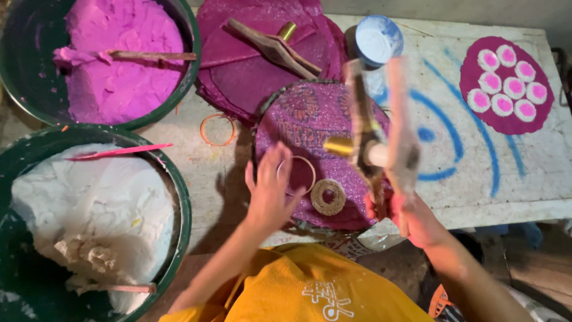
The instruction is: The person applies white paste rings onto pink circular items using a wooden mold, picking up paste from a bucket and pressing the mold onto the items arranged on a table.
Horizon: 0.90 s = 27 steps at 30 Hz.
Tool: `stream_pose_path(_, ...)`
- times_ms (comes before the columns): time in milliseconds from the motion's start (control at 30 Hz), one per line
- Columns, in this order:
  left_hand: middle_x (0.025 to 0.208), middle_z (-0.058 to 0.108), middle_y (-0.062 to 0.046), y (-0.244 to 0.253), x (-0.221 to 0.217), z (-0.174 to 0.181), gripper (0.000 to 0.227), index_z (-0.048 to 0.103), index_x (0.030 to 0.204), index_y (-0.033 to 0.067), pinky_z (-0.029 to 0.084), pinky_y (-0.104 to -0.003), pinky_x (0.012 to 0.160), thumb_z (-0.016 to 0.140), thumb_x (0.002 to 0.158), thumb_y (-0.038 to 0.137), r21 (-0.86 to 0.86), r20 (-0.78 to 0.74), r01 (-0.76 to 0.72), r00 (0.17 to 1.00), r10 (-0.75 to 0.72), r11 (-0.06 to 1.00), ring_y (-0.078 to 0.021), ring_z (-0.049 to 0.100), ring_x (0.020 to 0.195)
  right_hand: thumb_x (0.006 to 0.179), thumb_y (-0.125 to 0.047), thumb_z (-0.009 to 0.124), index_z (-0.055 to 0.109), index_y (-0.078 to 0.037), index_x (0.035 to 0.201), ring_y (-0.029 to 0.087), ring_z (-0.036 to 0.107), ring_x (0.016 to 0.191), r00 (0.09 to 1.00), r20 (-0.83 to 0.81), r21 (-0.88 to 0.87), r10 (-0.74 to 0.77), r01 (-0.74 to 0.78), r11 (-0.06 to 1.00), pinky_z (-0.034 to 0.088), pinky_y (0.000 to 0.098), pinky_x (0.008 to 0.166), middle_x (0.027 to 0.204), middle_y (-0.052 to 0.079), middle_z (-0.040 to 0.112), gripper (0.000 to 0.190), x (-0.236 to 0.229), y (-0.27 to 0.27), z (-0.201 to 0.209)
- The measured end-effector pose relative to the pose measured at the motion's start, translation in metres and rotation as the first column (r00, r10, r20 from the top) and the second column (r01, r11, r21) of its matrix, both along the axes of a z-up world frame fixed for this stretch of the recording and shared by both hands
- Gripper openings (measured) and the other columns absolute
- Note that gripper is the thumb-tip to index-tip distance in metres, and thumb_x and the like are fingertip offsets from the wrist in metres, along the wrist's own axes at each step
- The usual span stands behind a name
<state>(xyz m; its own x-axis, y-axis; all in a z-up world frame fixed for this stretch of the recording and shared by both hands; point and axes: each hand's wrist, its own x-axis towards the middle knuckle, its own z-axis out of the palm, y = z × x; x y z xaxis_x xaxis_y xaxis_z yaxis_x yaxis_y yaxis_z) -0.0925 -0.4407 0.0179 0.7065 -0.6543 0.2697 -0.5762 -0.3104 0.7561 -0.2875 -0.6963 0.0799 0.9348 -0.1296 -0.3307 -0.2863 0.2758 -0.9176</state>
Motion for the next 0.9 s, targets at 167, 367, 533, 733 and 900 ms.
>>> stream_pose_path(167,0.164,0.044,-0.018,-0.023,0.067,0.036,0.085,0.04,0.161,0.0098,0.02,-0.052,0.131,0.053,0.1,0.067,-0.898,-0.386,-0.279,0.132,-0.913,0.339,-0.0371,0.037,0.153,0.089,-0.073,0.05,0.053,-0.003,0.136,0.02,0.064,0.091,0.903,-0.189,0.298,0.386,-0.321,0.899,0.054,0.0376,0.078,0.103,0.01,0.067,0.084,0.036,0.0,0.014)
stream_pose_path(367,0.106,0.056,-0.001,-0.053,0.065,0.039,0.065,0.054,0.132,0.0117,0.038,-0.042,0.116,0.053,0.096,0.065,-0.874,-0.078,-0.486,0.176,-0.981,-0.018,-0.0208,0.056,0.109,0.09,-0.075,0.03,0.062,-0.004,0.121,0.019,0.065,0.082,0.653,-0.492,0.187,0.575,-0.566,0.803,0.056,0.0363,0.076,0.091,0.009,0.069,0.084,0.083,-0.027,0.049)
stream_pose_path(533,0.087,0.047,0.002,-0.054,0.075,0.011,0.033,0.046,0.097,0.0159,0.043,-0.043,0.101,0.049,0.098,0.049,-0.747,-0.255,-0.664,0.284,-0.924,0.002,-0.0156,0.049,0.087,0.094,-0.074,0.025,0.068,-0.001,0.094,0.019,0.063,0.069,0.624,-0.647,-0.16,0.438,-0.673,0.722,0.053,0.0357,0.065,0.076,0.007,0.067,0.086,0.114,-0.014,0.057)
stream_pose_path(733,0.086,0.047,0.002,-0.032,0.095,-0.016,0.033,0.047,0.096,0.0154,0.048,-0.041,0.095,0.048,0.101,0.048,-0.803,-0.086,-0.587,0.288,-0.954,-0.105,-0.0165,0.049,0.087,0.091,-0.074,0.032,0.07,-0.002,0.09,0.016,0.061,0.063,0.705,-0.608,-0.331,0.365,-0.643,0.691,0.055,0.034,0.061,0.071,0.005,0.063,0.081,0.129,0.023,0.058)
stream_pose_path(900,0.083,0.046,0.002,-0.043,0.08,-0.031,0.029,0.047,0.093,0.0169,0.048,-0.041,0.09,0.048,0.097,0.045,-0.759,-0.135,-0.645,0.29,-0.947,-0.09,-0.0162,0.049,0.083,0.091,-0.073,0.032,0.07,0.001,0.092,0.019,0.061,0.059,0.649,-0.693,-0.303,0.315,-0.659,0.689,0.055,0.0358,0.059,0.07,0.007,0.063,0.083,0.123,0.024,0.06)
